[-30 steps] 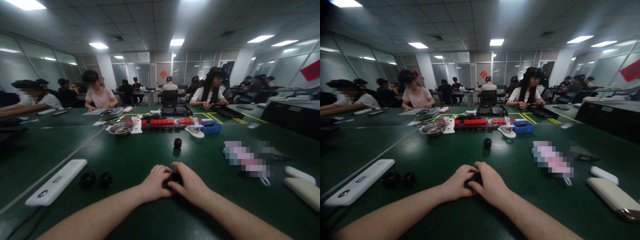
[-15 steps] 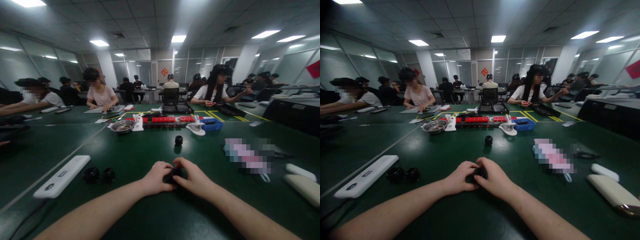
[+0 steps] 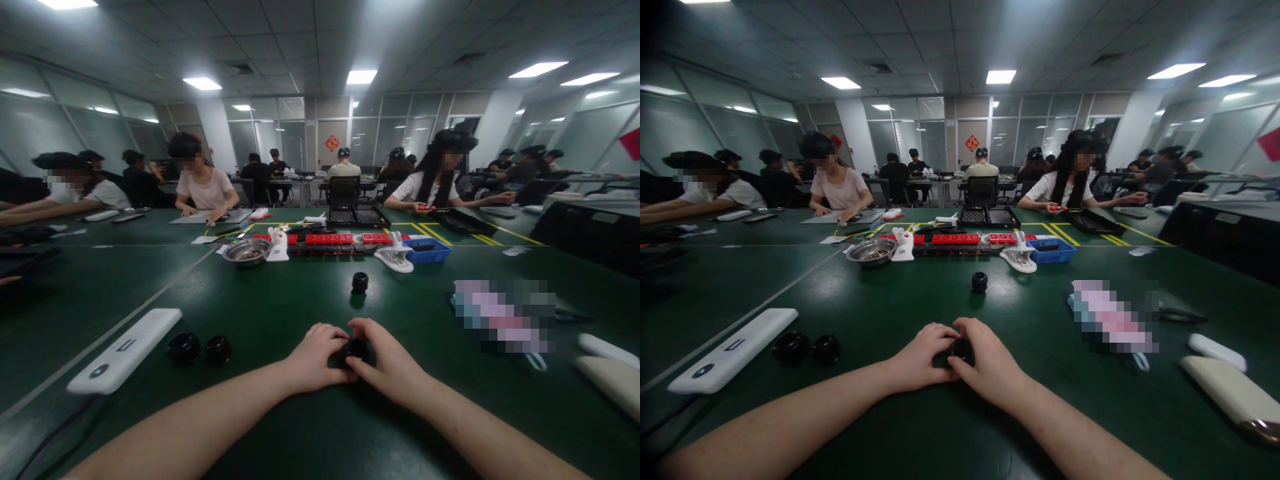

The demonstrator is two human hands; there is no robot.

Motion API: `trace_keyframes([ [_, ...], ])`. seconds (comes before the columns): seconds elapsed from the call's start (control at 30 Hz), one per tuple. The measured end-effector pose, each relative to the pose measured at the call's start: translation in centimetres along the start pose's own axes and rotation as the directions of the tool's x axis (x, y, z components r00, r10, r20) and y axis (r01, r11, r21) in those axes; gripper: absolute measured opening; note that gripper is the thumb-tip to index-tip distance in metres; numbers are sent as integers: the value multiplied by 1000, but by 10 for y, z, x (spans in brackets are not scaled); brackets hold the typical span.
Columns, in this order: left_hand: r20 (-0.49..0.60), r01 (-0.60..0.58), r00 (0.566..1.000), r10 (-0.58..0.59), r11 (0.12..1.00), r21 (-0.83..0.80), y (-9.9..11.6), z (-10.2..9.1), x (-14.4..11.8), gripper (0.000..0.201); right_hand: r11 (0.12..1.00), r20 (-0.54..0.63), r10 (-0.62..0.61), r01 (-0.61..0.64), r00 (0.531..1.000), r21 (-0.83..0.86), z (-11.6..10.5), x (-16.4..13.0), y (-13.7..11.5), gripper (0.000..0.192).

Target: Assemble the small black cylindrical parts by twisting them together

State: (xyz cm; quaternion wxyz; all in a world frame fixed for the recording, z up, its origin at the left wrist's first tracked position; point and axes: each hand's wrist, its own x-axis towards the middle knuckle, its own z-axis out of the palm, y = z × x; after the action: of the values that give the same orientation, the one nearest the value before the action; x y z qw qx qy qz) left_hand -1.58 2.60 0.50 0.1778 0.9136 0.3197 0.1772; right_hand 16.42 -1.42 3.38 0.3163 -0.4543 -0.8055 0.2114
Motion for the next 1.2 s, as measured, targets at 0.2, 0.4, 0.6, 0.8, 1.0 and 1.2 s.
trace_keyframes([
  [0.2,8,-2,1000,2,1000,7,-2,2,0,39,998,40,-43,41,998,50,-2,-2,-3,57],
  [0.4,-18,-19,1000,19,1000,18,-2,3,-1,36,998,-24,43,-43,999,-40,2,0,0,46],
  [0.6,-3,-7,1000,7,1000,22,-3,4,0,42,996,59,-78,75,995,50,-2,-3,-2,57],
  [0.8,-18,-6,1000,6,1000,14,-1,3,-1,35,998,-39,37,-39,999,-42,0,0,0,45],
  [1.0,-7,-9,1000,9,1000,14,-1,2,0,42,995,77,-67,60,995,83,-2,-2,-3,59],
  [1.2,-11,-7,1000,7,1000,8,1,-1,-1,36,998,-67,44,-47,997,-36,2,-1,-1,52],
])
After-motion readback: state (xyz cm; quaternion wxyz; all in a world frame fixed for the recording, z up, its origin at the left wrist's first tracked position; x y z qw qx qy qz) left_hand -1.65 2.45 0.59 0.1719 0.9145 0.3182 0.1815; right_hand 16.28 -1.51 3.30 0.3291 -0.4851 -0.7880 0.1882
